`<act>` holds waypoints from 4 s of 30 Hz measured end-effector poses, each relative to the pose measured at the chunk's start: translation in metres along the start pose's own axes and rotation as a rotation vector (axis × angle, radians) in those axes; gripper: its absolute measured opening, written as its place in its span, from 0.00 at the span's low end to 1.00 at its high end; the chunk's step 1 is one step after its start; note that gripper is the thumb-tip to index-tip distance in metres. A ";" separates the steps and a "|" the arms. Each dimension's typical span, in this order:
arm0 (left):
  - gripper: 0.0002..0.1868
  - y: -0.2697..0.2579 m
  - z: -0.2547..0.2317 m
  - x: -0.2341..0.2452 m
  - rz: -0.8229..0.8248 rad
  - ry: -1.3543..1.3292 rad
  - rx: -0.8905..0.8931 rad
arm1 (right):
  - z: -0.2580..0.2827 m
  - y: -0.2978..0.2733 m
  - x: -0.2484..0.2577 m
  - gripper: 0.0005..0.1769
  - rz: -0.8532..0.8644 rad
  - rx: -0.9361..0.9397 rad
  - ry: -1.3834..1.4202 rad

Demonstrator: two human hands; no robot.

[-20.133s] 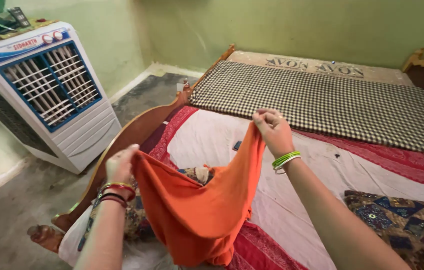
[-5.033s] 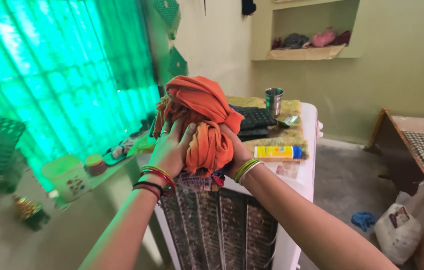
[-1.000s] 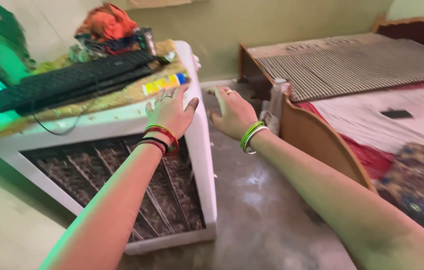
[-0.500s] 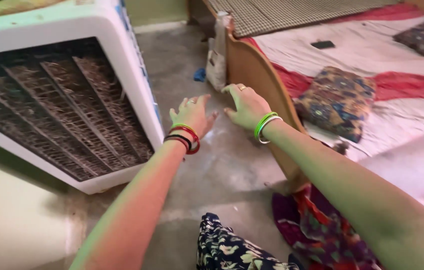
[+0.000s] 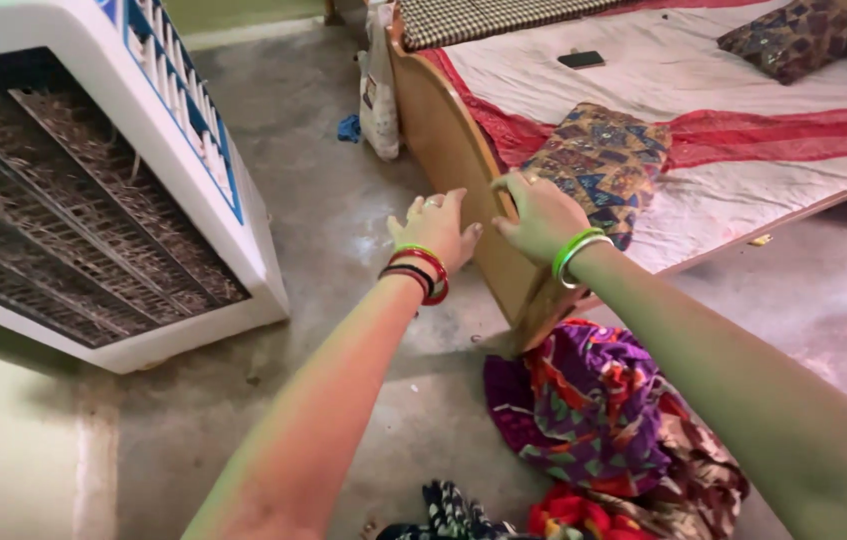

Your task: The person folds a pair of jeans and an orange cloth on a bed, then carries the cloth and a comb to a cooler. They return to the bed to fold a patterned pillowcase and place it at the head of the bed.

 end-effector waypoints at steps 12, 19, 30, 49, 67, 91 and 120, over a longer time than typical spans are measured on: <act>0.34 0.001 -0.118 -0.052 0.065 -0.056 0.002 | -0.089 -0.041 0.050 0.28 0.065 0.023 0.040; 0.32 0.075 -0.121 -0.080 0.020 -0.052 -0.002 | -0.144 -0.007 0.055 0.28 0.016 -0.018 -0.008; 0.32 0.197 -0.156 -0.089 0.091 0.001 0.006 | -0.235 0.077 0.071 0.29 0.069 -0.145 -0.120; 0.33 0.210 -0.326 -0.150 0.028 -0.057 0.166 | -0.440 0.067 0.137 0.24 0.194 -0.092 -0.102; 0.37 0.244 -0.550 -0.209 0.131 -0.018 0.164 | -0.573 -0.028 0.301 0.31 0.221 -0.077 -0.042; 0.32 0.538 -0.678 -0.244 0.210 -0.036 0.036 | -0.804 0.133 0.375 0.27 0.192 -0.220 -0.036; 0.35 0.680 -1.000 -0.346 0.120 0.010 0.326 | -1.154 0.178 0.544 0.29 0.370 -0.027 -0.034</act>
Point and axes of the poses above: each hand's wrist, its own y-axis towards the middle knuckle, its own x-axis out of the back of the hand, z = x × y, the point moved 5 cm from there along y, towards the middle knuckle, and after that the axes turned 13 degrees about y, right-handed, at the moved point
